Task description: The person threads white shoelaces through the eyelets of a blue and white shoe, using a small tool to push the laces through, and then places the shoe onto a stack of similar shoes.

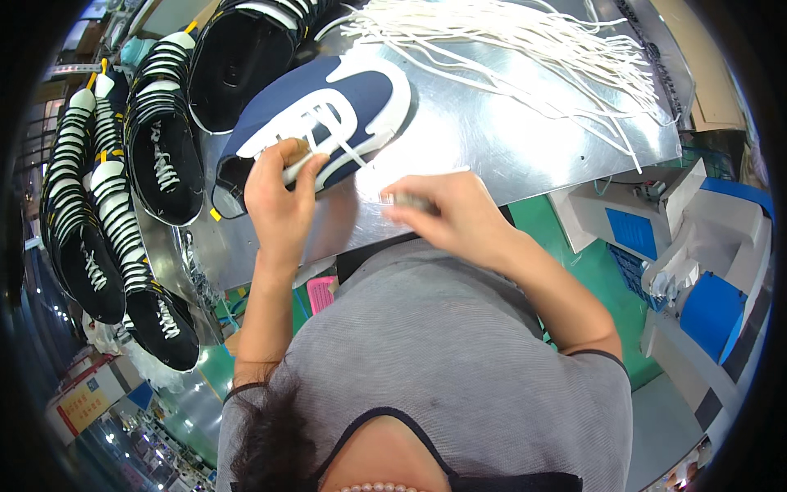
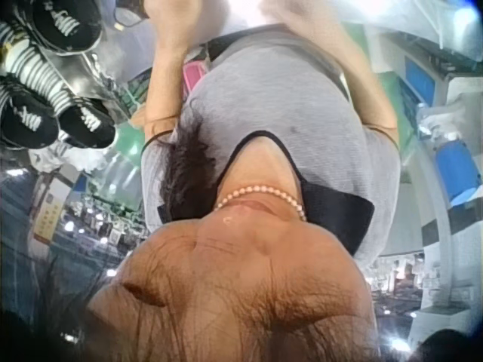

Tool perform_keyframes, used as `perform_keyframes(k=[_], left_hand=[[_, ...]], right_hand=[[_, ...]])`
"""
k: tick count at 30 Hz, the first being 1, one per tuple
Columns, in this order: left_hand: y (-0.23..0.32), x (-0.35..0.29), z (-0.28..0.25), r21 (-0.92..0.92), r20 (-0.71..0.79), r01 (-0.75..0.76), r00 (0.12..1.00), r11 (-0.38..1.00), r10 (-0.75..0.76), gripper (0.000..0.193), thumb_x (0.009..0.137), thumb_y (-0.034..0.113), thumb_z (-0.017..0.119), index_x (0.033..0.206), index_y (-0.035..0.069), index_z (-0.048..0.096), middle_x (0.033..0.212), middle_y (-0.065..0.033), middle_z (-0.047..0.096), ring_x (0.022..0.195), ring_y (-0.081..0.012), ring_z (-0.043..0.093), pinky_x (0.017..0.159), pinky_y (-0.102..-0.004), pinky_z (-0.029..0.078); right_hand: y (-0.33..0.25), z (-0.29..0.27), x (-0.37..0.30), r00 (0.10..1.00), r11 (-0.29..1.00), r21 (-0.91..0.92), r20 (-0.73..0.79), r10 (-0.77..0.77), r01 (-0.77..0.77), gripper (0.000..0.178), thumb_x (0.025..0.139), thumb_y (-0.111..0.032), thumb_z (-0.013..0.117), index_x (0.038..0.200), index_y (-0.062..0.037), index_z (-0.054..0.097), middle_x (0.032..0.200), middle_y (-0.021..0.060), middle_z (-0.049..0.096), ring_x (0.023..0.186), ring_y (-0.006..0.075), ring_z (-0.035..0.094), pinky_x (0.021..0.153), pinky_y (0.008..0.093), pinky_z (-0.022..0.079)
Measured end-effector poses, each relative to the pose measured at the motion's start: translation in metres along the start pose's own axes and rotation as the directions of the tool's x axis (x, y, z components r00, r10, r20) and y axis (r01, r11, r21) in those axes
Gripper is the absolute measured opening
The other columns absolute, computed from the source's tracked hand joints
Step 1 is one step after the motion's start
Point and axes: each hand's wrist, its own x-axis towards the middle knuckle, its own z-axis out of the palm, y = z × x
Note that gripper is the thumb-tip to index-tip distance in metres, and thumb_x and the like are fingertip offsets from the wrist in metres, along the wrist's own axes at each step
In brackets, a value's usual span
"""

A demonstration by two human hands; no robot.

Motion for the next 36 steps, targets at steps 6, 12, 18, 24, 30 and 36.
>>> perform_keyframes(k=[6, 12, 18, 24, 30, 36], left_hand=[[0.017, -0.010, -0.003, -0.001, -0.004, -0.126, 0.992, 0.992, 0.126, 0.025, 0.077, 0.003, 0.081, 0.092, 0.002, 0.062, 0.078, -0.0088, 0.063, 0.068, -0.0254, 0.060, 0.062, -0.0354, 0.047], [0.015, -0.007, -0.011, -0.040, -0.037, -0.056, 0.998, 0.998, 0.055, 0.026, 0.075, 0.001, 0.080, 0.093, 0.002, 0.061, 0.080, -0.0092, 0.064, 0.066, -0.0266, 0.059, 0.060, -0.0371, 0.046], [-0.001, -0.008, 0.001, -0.023, 0.212, 0.091, 0.974, 0.996, -0.084, 0.022, 0.081, 0.010, 0.076, 0.097, 0.000, 0.064, 0.089, -0.0148, 0.067, 0.084, -0.0347, 0.065, 0.074, -0.0413, 0.050], [-0.003, -0.002, -0.002, 0.018, 0.333, 0.143, 0.932, 0.990, -0.141, 0.022, 0.087, 0.014, 0.070, 0.105, 0.001, 0.067, 0.095, -0.0158, 0.068, 0.090, -0.0358, 0.065, 0.079, -0.0429, 0.050], [-0.004, -0.005, -0.002, -0.046, 0.353, 0.252, 0.910, 0.967, -0.220, 0.028, 0.087, 0.020, 0.072, 0.108, 0.002, 0.067, 0.098, -0.0154, 0.068, 0.092, -0.0334, 0.066, 0.080, -0.0416, 0.050], [0.000, -0.004, 0.009, 0.022, 0.274, 0.337, 0.903, 0.941, -0.330, 0.034, 0.078, 0.027, 0.081, 0.099, 0.006, 0.066, 0.093, -0.0118, 0.072, 0.084, -0.0299, 0.069, 0.075, -0.0394, 0.052]], right_hand=[[0.014, 0.035, 0.058, 0.954, 0.992, 0.114, -0.301, -0.016, 0.052, 0.023, 0.085, -0.023, 0.076, 0.095, -0.0031, 0.071, 0.071, 0.0079, 0.065, 0.063, 0.0151, 0.063, 0.059, 0.0287, 0.048], [0.008, 0.035, 0.024, 0.951, 0.850, 0.448, 0.257, 0.173, -0.276, 0.020, 0.090, -0.022, 0.069, 0.090, -0.0017, 0.065, 0.072, 0.0019, 0.059, 0.068, 0.0084, 0.055, 0.064, 0.0280, 0.046], [0.021, 0.024, 0.004, 0.978, 0.963, 0.237, 0.130, -0.161, 0.127, 0.017, 0.092, -0.018, 0.070, 0.098, -0.0030, 0.069, 0.095, 0.0021, 0.063, 0.088, 0.0080, 0.057, 0.075, 0.0264, 0.047], [0.002, 0.022, 0.066, 0.960, 0.937, 0.316, -0.275, -0.058, 0.147, 0.020, 0.091, -0.010, 0.071, 0.109, -0.0003, 0.071, 0.087, -0.0012, 0.066, 0.081, 0.0036, 0.057, 0.073, 0.0195, 0.045], [0.024, 0.036, 0.094, 0.881, 0.877, 0.404, -0.471, -0.045, 0.261, 0.014, 0.092, -0.010, 0.069, 0.105, -0.0039, 0.070, 0.084, -0.0012, 0.068, 0.076, 0.0032, 0.058, 0.069, 0.0210, 0.048], [0.025, 0.045, 0.102, 0.849, 0.845, 0.434, -0.527, -0.045, 0.314, 0.014, 0.093, -0.011, 0.069, 0.105, -0.0038, 0.069, 0.083, -0.0020, 0.066, 0.076, 0.0024, 0.057, 0.067, 0.0216, 0.048]])
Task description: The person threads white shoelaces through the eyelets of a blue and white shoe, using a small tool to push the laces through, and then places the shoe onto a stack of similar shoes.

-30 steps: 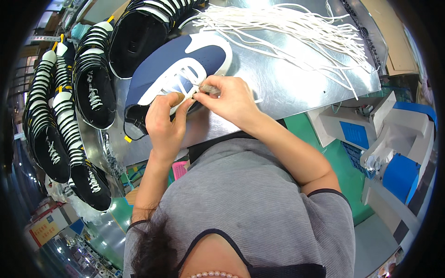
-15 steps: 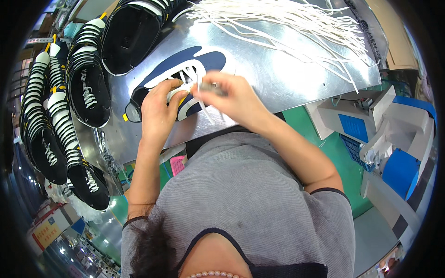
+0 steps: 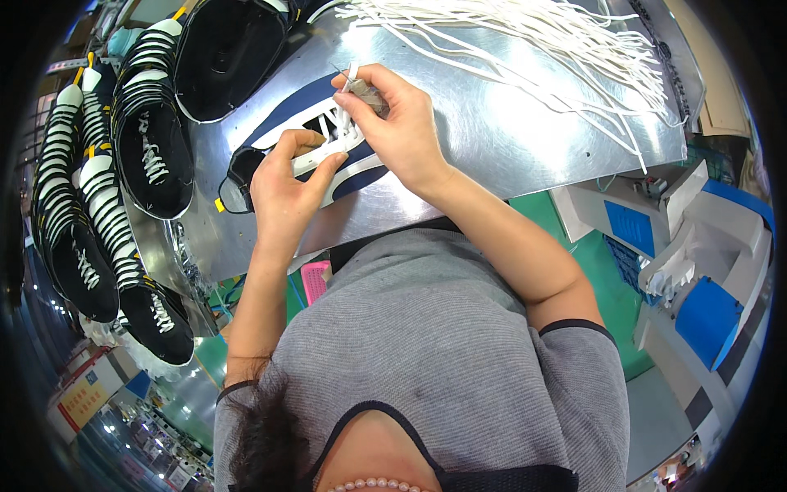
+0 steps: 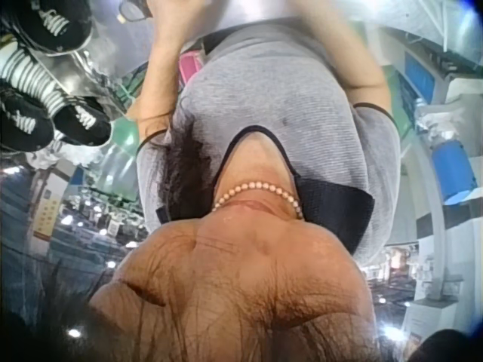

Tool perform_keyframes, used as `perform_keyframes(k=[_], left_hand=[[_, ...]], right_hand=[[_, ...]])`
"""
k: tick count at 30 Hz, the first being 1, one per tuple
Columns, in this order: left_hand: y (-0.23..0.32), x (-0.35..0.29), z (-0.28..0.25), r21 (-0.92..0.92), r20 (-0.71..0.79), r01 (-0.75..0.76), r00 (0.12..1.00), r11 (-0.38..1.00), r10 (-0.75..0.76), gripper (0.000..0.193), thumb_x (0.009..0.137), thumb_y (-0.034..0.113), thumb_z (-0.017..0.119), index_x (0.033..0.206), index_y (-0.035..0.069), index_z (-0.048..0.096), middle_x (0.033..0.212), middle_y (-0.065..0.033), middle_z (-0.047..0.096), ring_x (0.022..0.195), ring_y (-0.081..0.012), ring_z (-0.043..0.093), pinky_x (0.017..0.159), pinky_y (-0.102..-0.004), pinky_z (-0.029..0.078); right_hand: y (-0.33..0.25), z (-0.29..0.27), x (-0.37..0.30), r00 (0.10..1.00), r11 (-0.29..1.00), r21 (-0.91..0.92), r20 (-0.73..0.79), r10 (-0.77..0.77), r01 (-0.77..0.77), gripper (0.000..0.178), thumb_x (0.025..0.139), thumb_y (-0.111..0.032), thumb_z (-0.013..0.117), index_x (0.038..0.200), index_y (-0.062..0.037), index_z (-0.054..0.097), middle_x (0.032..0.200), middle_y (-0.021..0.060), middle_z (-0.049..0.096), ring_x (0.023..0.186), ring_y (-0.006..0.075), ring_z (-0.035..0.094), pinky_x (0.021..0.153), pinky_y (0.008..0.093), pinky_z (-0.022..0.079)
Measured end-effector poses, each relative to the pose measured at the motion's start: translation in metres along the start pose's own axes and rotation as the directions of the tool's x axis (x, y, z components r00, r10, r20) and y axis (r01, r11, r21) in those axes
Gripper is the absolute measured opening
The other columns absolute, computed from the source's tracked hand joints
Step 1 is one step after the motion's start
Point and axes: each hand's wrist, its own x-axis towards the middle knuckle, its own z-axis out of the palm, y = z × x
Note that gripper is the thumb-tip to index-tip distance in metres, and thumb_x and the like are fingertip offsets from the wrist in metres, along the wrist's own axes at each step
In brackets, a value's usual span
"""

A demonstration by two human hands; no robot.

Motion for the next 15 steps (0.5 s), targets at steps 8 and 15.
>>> perform_keyframes(k=[8, 15], left_hand=[[-0.007, 0.000, 0.006, 0.078, -0.104, -0.063, 0.992, 0.995, 0.071, 0.033, 0.075, 0.023, 0.083, 0.090, 0.005, 0.061, 0.082, -0.0120, 0.069, 0.075, -0.0300, 0.067, 0.067, -0.0394, 0.052], [-0.008, 0.001, 0.006, 0.102, -0.122, -0.105, 0.986, 0.989, 0.118, 0.032, 0.074, 0.022, 0.084, 0.087, 0.004, 0.060, 0.081, -0.0115, 0.069, 0.073, -0.0300, 0.067, 0.066, -0.0389, 0.052]], right_hand=[[-0.027, -0.032, -0.033, 0.956, 0.893, -0.394, 0.100, 0.275, -0.216, 0.023, 0.096, -0.018, 0.066, 0.111, -0.0030, 0.056, 0.081, 0.0096, 0.068, 0.071, 0.0173, 0.065, 0.065, 0.0296, 0.050], [-0.029, -0.032, -0.046, 0.938, 0.867, -0.478, 0.216, 0.272, -0.141, 0.020, 0.097, -0.021, 0.061, 0.102, -0.0023, 0.056, 0.083, 0.0150, 0.070, 0.076, 0.0317, 0.069, 0.068, 0.0389, 0.051]])
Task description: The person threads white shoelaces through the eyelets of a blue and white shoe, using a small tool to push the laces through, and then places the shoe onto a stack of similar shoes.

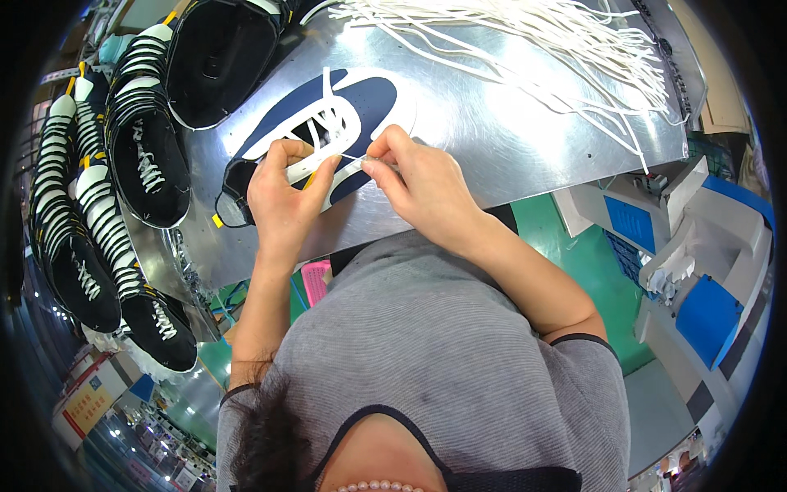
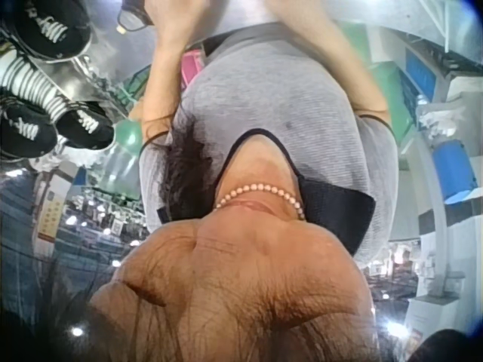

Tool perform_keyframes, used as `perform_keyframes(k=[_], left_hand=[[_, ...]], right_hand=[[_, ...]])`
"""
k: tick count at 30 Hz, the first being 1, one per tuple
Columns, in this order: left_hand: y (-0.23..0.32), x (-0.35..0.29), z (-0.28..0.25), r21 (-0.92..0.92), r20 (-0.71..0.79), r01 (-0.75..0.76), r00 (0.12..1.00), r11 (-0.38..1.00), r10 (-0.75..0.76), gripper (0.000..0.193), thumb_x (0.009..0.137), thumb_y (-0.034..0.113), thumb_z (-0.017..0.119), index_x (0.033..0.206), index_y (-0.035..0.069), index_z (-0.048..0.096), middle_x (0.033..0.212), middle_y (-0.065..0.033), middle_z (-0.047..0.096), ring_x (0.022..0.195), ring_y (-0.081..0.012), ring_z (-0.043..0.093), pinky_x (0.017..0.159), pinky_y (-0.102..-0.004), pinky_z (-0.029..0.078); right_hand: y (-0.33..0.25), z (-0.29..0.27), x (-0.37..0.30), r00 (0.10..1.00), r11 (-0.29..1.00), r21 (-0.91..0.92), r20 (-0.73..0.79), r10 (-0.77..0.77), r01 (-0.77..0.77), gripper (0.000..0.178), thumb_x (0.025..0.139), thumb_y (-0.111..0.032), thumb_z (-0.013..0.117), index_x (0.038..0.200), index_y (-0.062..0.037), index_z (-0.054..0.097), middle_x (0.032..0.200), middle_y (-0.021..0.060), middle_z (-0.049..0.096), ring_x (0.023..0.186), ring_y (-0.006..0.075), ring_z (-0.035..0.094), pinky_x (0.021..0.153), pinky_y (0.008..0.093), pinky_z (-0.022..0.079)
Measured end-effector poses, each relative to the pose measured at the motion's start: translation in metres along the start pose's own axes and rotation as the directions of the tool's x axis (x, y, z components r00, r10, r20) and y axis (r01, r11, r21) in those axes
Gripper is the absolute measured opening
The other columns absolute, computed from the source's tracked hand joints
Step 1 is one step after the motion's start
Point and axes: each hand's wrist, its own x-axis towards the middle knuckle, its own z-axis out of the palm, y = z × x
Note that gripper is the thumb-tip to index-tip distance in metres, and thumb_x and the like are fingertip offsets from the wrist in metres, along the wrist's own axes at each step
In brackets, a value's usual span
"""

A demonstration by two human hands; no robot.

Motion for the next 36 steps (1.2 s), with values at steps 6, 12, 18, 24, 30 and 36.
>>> perform_keyframes(k=[6, 12, 18, 24, 30, 36], left_hand=[[0.001, -0.002, 0.000, -0.090, 0.072, -0.066, 0.995, 0.994, 0.073, 0.029, 0.074, 0.020, 0.085, 0.085, 0.005, 0.062, 0.079, -0.0098, 0.068, 0.071, -0.0288, 0.067, 0.064, -0.0380, 0.051], [0.004, -0.008, 0.004, -0.087, 0.008, -0.044, 0.999, 0.995, 0.045, 0.027, 0.074, 0.019, 0.084, 0.083, 0.005, 0.063, 0.078, -0.0091, 0.068, 0.070, -0.0278, 0.066, 0.065, -0.0376, 0.050], [0.005, -0.008, 0.006, -0.079, 0.007, -0.122, 0.992, 0.989, 0.123, 0.027, 0.075, 0.018, 0.084, 0.085, 0.005, 0.063, 0.079, -0.0099, 0.066, 0.071, -0.0289, 0.065, 0.065, -0.0387, 0.049], [0.005, -0.008, 0.005, -0.039, -0.010, -0.180, 0.984, 0.983, 0.180, 0.028, 0.076, 0.018, 0.083, 0.087, 0.004, 0.062, 0.078, -0.0099, 0.065, 0.071, -0.0282, 0.064, 0.064, -0.0384, 0.049], [0.001, -0.011, 0.006, -0.032, -0.087, -0.130, 0.988, 0.991, 0.127, 0.036, 0.076, 0.017, 0.084, 0.096, 0.002, 0.059, 0.083, -0.0117, 0.066, 0.075, -0.0299, 0.066, 0.066, -0.0384, 0.051], [-0.002, -0.009, 0.010, -0.117, -0.117, -0.095, 0.990, 0.989, 0.081, 0.042, 0.077, 0.018, 0.085, 0.103, 0.001, 0.057, 0.089, -0.0132, 0.068, 0.079, -0.0307, 0.066, 0.070, -0.0381, 0.052]], right_hand=[[0.001, 0.005, 0.004, 1.000, 1.000, -0.004, 0.009, 0.018, -0.018, 0.019, 0.097, -0.020, 0.061, 0.100, -0.0021, 0.056, 0.081, 0.0154, 0.069, 0.074, 0.0330, 0.068, 0.067, 0.0402, 0.051], [0.000, -0.001, 0.002, 1.000, 0.999, -0.035, 0.003, 0.005, -0.005, 0.018, 0.096, -0.019, 0.061, 0.099, -0.0024, 0.057, 0.080, 0.0145, 0.069, 0.071, 0.0322, 0.067, 0.065, 0.0396, 0.050], [-0.013, -0.012, 0.002, 0.995, 1.000, 0.009, -0.097, -0.009, 0.010, 0.020, 0.094, -0.018, 0.063, 0.112, -0.0084, 0.064, 0.075, 0.0104, 0.068, 0.066, 0.0263, 0.066, 0.061, 0.0350, 0.048], [-0.018, -0.036, 0.048, 0.889, 0.767, -0.464, 0.121, -0.441, 0.443, 0.025, 0.087, -0.019, 0.064, 0.112, -0.0151, 0.067, 0.071, 0.0079, 0.068, 0.068, 0.0301, 0.067, 0.059, 0.0409, 0.051], [-0.021, -0.037, 0.013, 0.942, 0.640, -0.691, 0.247, -0.228, 0.336, 0.014, 0.085, -0.019, 0.070, 0.093, -0.0089, 0.064, 0.070, 0.0095, 0.066, 0.066, 0.0314, 0.066, 0.058, 0.0406, 0.050], [0.009, -0.024, -0.043, 0.899, 0.889, -0.346, 0.414, -0.143, 0.300, 0.020, 0.088, -0.025, 0.070, 0.098, -0.0081, 0.071, 0.073, 0.0116, 0.068, 0.061, 0.0277, 0.065, 0.058, 0.0385, 0.051]])
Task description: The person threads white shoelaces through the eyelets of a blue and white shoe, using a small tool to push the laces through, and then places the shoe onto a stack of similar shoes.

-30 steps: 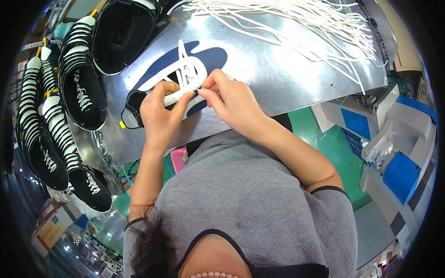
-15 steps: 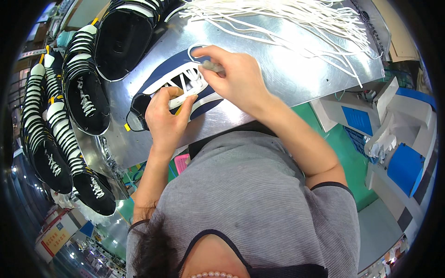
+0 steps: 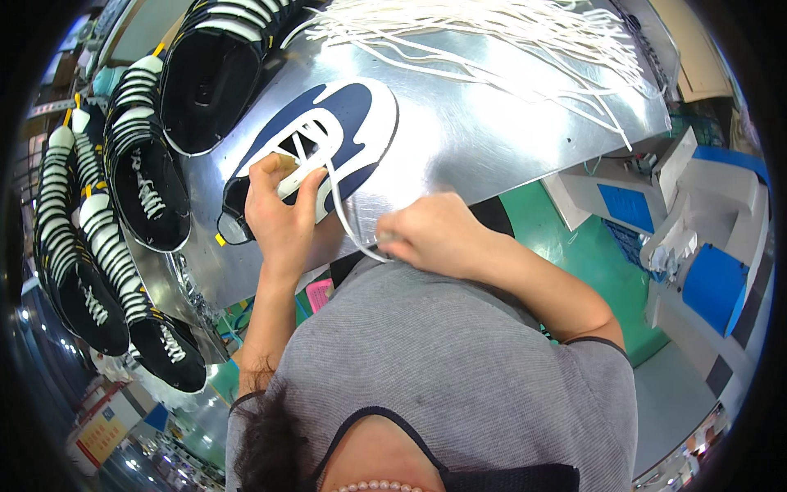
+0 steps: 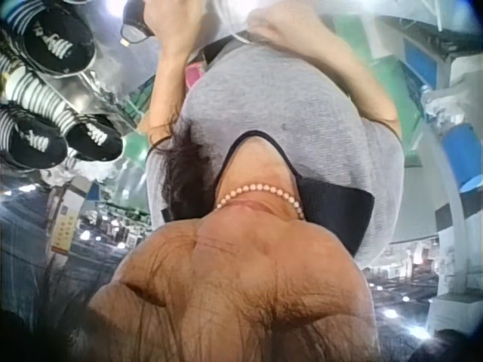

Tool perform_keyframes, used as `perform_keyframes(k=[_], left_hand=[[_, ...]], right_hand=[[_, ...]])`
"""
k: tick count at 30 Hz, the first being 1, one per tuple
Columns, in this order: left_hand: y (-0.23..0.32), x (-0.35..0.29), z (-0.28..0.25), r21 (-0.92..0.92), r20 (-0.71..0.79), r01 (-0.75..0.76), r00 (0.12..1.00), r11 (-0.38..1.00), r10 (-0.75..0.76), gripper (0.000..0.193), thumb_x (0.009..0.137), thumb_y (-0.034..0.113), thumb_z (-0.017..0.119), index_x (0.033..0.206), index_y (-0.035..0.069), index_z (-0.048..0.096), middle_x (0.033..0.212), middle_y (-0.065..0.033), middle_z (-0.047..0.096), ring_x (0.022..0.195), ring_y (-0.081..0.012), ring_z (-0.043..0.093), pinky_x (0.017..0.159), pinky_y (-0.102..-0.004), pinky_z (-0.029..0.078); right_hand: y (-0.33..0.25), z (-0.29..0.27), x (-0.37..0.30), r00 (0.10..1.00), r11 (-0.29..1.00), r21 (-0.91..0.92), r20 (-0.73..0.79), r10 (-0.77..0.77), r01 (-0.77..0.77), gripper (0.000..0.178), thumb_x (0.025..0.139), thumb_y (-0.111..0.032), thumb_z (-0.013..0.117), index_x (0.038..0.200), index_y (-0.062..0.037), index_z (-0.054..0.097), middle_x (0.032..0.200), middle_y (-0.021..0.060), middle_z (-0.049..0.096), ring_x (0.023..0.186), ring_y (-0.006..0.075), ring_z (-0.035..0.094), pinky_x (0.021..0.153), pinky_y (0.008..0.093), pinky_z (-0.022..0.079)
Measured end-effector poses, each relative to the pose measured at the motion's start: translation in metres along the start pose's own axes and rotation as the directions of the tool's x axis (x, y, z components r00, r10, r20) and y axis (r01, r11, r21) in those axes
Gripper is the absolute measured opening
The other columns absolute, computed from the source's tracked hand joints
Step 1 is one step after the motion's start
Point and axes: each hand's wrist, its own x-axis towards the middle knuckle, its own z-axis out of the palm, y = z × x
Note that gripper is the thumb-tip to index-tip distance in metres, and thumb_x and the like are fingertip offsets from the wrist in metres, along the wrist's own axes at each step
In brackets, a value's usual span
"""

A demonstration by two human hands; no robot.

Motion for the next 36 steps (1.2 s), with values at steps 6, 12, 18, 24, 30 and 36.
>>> perform_keyframes(k=[6, 12, 18, 24, 30, 36], left_hand=[[0.008, -0.001, -0.006, -0.016, 0.031, -0.061, 0.998, 0.998, 0.061, 0.035, 0.081, 0.007, 0.080, 0.104, -0.001, 0.056, 0.090, -0.0135, 0.066, 0.080, -0.0284, 0.065, 0.072, -0.0369, 0.051], [0.017, -0.005, -0.016, -0.004, 0.025, -0.264, 0.964, 0.964, 0.265, 0.031, 0.079, -0.003, 0.076, 0.102, 0.001, 0.055, 0.086, -0.0133, 0.064, 0.075, -0.0318, 0.063, 0.066, -0.0396, 0.049], [0.008, -0.008, -0.017, 0.013, 0.020, -0.382, 0.924, 0.924, 0.382, 0.033, 0.077, -0.006, 0.076, 0.100, 0.004, 0.054, 0.087, -0.0120, 0.066, 0.077, -0.0309, 0.064, 0.072, -0.0395, 0.048], [0.011, -0.006, -0.018, -0.004, 0.053, -0.373, 0.926, 0.928, 0.373, 0.035, 0.076, -0.007, 0.076, 0.099, 0.004, 0.052, 0.084, -0.0110, 0.067, 0.076, -0.0301, 0.064, 0.071, -0.0379, 0.048], [0.009, -0.006, -0.018, -0.034, 0.049, -0.343, 0.938, 0.939, 0.344, 0.033, 0.077, -0.006, 0.077, 0.099, 0.003, 0.053, 0.084, -0.0115, 0.066, 0.076, -0.0300, 0.064, 0.070, -0.0374, 0.049], [0.008, -0.004, -0.022, -0.026, 0.054, -0.311, 0.948, 0.950, 0.312, 0.032, 0.077, -0.006, 0.077, 0.099, 0.002, 0.055, 0.086, -0.0120, 0.066, 0.076, -0.0295, 0.063, 0.068, -0.0369, 0.050]], right_hand=[[0.001, -0.005, 0.048, 0.892, 0.851, 0.457, -0.227, 0.391, -0.257, 0.036, 0.090, -0.037, 0.068, 0.109, -0.0060, 0.071, 0.078, 0.0132, 0.071, 0.071, 0.0292, 0.070, 0.069, 0.0373, 0.053], [-0.003, 0.026, 0.052, 0.901, 0.631, 0.765, -0.174, 0.398, -0.131, 0.026, 0.089, -0.026, 0.071, 0.094, -0.0009, 0.070, 0.075, 0.0070, 0.067, 0.070, 0.0103, 0.060, 0.066, 0.0294, 0.049], [-0.005, 0.032, 0.011, 0.995, 0.699, 0.713, 0.101, -0.019, -0.059, 0.020, 0.092, -0.024, 0.068, 0.098, -0.0049, 0.067, 0.078, 0.0054, 0.066, 0.076, 0.0116, 0.062, 0.069, 0.0315, 0.050], [0.007, 0.037, -0.006, 0.978, 0.881, 0.457, 0.097, -0.187, 0.123, 0.025, 0.091, -0.031, 0.067, 0.105, -0.0104, 0.069, 0.099, 0.0091, 0.064, 0.089, 0.0307, 0.066, 0.078, 0.0395, 0.052], [-0.001, 0.040, -0.007, 0.990, 0.936, 0.342, 0.081, -0.119, 0.084, 0.027, 0.090, -0.036, 0.066, 0.107, -0.0147, 0.066, 0.094, 0.0077, 0.067, 0.085, 0.0294, 0.068, 0.070, 0.0404, 0.053], [-0.001, 0.042, -0.012, 0.995, 0.949, 0.312, 0.064, -0.076, 0.052, 0.027, 0.090, -0.034, 0.067, 0.112, -0.0188, 0.063, 0.088, 0.0064, 0.069, 0.080, 0.0305, 0.069, 0.066, 0.0417, 0.053]])
